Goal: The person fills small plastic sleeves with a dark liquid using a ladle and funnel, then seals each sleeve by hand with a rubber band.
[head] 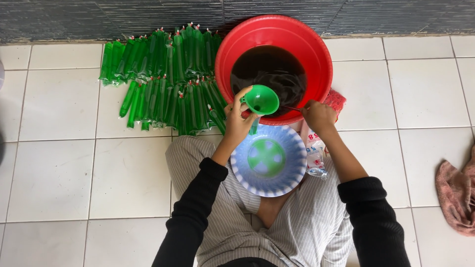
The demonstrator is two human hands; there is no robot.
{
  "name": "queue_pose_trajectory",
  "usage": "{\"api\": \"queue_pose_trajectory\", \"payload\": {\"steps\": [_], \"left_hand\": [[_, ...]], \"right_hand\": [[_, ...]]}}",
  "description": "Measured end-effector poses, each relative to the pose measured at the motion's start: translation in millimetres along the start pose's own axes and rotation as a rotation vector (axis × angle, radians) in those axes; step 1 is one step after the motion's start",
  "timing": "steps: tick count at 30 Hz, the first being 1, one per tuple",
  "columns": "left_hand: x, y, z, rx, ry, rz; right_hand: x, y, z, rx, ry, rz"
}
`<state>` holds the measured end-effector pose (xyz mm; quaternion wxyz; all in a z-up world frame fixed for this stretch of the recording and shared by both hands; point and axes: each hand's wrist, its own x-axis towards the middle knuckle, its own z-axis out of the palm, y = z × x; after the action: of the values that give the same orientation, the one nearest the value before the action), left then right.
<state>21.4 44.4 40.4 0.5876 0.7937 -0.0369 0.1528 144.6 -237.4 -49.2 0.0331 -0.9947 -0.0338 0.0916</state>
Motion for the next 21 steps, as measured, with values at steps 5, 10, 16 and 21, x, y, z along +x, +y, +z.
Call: {"api": "queue_pose_trajectory", "payload": {"steps": [5,10,16,21], "left_hand": [[-7.1,-5.9,1.1,-0.038,0.022,-0.011],[-9.6,-13.5,7.2,-0.037,0.052,-0.009],[-12.0,-13.3,18.5,0.036,0.128,-0.022],[-17.2,5.4,23.7,0.154,0.169,-0.068]], "right_hand": [[-38.8,-7.8,-75.4,0.109,-0.069,-0.018],[-62.1,-6.4,-143.5,0.112,-0.068,-0.005],[-94.6,-0.5,-216.5,0.066,-0.026,-0.010],[-126.4,-11.9,-262.3,-0.004,0.030,-0.054]]}}
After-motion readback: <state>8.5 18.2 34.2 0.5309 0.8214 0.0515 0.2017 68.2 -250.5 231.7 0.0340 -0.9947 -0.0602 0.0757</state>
